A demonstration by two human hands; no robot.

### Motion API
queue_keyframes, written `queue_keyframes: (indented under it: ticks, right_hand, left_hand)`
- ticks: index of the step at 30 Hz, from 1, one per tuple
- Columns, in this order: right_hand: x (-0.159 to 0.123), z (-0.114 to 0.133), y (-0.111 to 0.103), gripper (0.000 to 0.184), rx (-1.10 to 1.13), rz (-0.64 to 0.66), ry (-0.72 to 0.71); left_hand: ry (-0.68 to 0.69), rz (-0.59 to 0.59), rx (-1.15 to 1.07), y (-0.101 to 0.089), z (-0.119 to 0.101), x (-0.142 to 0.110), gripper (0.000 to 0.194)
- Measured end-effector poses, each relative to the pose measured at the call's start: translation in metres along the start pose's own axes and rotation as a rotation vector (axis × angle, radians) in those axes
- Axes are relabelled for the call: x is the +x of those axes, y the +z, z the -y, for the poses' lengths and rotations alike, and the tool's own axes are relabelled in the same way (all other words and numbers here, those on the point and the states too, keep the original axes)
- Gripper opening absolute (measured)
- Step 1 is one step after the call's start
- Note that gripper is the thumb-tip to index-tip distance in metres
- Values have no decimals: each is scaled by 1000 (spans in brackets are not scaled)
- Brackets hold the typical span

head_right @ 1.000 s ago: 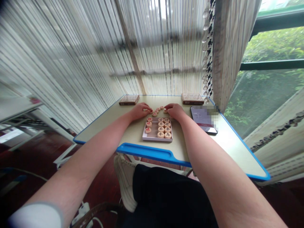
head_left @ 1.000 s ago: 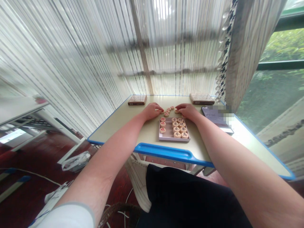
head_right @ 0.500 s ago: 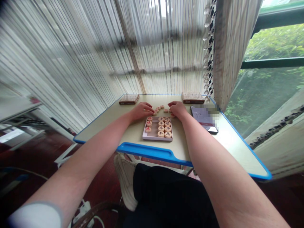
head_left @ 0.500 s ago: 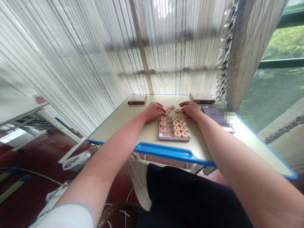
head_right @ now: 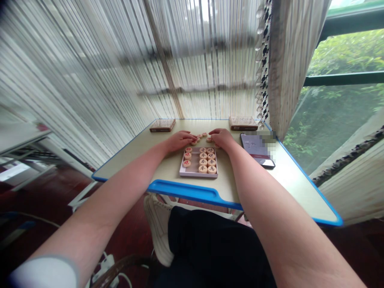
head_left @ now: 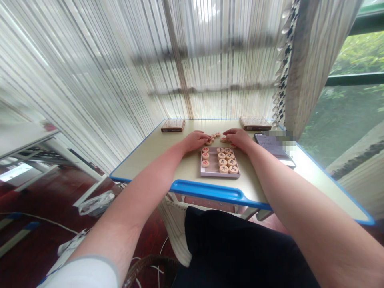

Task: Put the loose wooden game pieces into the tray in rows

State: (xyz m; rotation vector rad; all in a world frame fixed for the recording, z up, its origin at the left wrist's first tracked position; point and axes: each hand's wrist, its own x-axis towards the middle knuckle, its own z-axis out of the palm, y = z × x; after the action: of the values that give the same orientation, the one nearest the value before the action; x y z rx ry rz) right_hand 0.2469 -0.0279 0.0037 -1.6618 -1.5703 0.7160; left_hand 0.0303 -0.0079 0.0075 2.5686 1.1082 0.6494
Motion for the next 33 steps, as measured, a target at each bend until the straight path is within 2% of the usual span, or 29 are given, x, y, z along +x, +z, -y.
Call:
queue_keyframes:
  ticks: [4, 12, 16, 23, 26, 29, 33]
  right_hand:
    - [1, -1, 1, 32, 1, -1, -5]
    - [-1, 1, 0, 31, -17, 9, 0]
    - [-1, 0, -1, 34, -49, 22, -2]
    - [0, -4, -1, 26, -177, 49, -142]
    - [1, -5, 0, 27, -162, 56, -136]
    - [0, -4, 0, 30, -147, 59, -111]
    - [-2, 0, 0, 31, -127, 62, -74]
  left_hand:
    - [41, -17, -56, -1, 3, 0, 28]
    - [88, -35, -24, 1, 2, 1, 30]
    - [62, 14, -69, 1, 3, 1, 31]
    - [4, -56, 58, -1, 3, -3, 31]
    - [13, -78, 69, -1, 3, -3, 29]
    - [42, -35, 38, 1, 3, -2, 29]
    - [-20, -23, 17, 1, 3, -3, 27]
